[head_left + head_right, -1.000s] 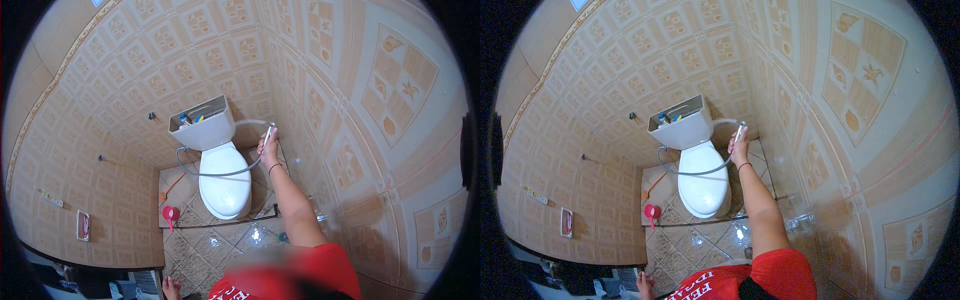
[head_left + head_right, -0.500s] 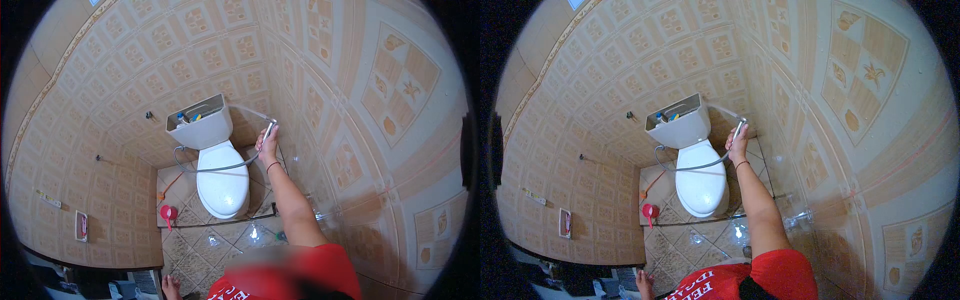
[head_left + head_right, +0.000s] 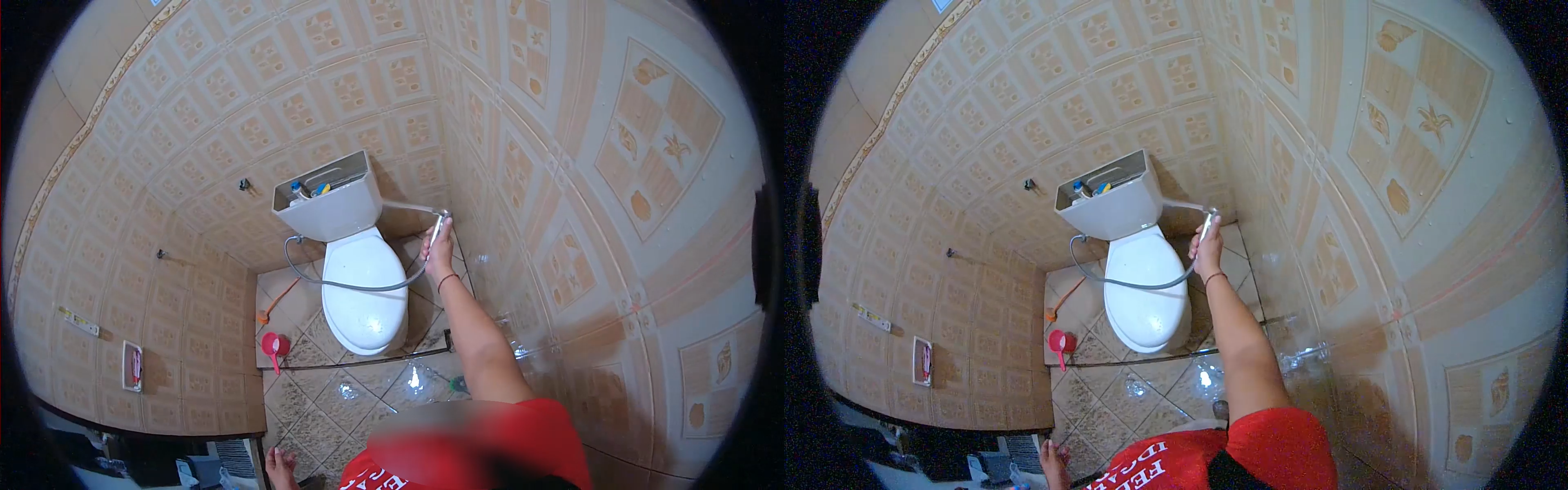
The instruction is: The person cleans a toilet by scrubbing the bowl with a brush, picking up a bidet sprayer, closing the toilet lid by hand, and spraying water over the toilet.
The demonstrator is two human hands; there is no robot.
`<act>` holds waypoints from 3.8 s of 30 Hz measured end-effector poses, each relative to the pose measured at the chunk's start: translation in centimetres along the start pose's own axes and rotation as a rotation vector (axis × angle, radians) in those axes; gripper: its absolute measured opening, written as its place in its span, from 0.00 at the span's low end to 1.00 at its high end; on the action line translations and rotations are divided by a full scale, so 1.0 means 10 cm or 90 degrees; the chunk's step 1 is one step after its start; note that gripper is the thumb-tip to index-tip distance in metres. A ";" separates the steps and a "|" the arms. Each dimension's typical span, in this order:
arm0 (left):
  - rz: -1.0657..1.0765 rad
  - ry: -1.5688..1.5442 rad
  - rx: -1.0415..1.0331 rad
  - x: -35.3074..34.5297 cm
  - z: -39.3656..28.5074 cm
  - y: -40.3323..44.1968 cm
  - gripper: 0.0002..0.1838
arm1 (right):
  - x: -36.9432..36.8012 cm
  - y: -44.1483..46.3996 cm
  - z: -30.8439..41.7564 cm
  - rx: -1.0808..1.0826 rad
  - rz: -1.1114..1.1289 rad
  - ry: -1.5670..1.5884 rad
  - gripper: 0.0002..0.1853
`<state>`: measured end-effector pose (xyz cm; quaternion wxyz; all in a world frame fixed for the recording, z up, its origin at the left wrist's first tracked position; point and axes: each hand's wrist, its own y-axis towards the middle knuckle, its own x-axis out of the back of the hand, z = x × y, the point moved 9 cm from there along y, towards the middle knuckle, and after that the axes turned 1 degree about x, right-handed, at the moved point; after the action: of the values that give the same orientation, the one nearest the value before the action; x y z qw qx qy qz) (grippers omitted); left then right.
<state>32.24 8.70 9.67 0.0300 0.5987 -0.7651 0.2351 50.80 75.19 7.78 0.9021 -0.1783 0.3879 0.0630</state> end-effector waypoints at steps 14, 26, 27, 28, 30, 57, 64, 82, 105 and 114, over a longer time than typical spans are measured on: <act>-0.024 -0.091 0.046 0.14 0.43 0.23 0.19 | -0.13 -0.55 -0.14 0.107 0.089 -0.173 0.28; -0.040 -0.086 0.036 0.16 0.38 0.14 0.19 | -0.40 -0.59 0.11 0.182 0.096 -0.165 0.28; -0.038 -0.086 0.033 0.16 0.37 0.12 0.18 | -0.44 -0.61 0.11 0.178 0.107 -0.164 0.28; -0.036 -0.085 0.030 0.17 0.36 0.10 0.18 | -0.44 -0.63 0.11 0.179 0.110 -0.167 0.28; -0.038 -0.095 0.041 0.17 0.38 0.08 0.18 | -0.34 -0.70 0.02 0.156 0.080 -0.209 0.28; 0.021 -0.207 0.062 1.37 1.10 0.86 0.18 | -1.53 -3.00 -1.62 0.432 0.376 -0.638 0.19; 0.042 -0.168 0.068 1.66 1.20 1.07 0.23 | -1.39 -3.20 -1.66 0.474 0.255 -0.713 0.19; 0.064 -0.224 0.077 1.93 1.37 1.31 0.19 | -1.08 -3.14 -1.88 0.343 0.193 -0.607 0.23; -0.014 -0.280 0.077 2.14 1.42 2.16 0.19 | -2.85 -2.68 -2.85 0.393 0.368 -0.919 0.23; -0.100 -0.300 0.101 2.15 1.04 2.45 0.16 | -3.85 -2.03 -3.29 0.486 0.403 -1.074 0.24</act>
<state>5.83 -10.56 -0.43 -0.1778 0.6952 -0.6810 0.1458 6.97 45.08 20.21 0.8220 0.3413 -0.3602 0.2792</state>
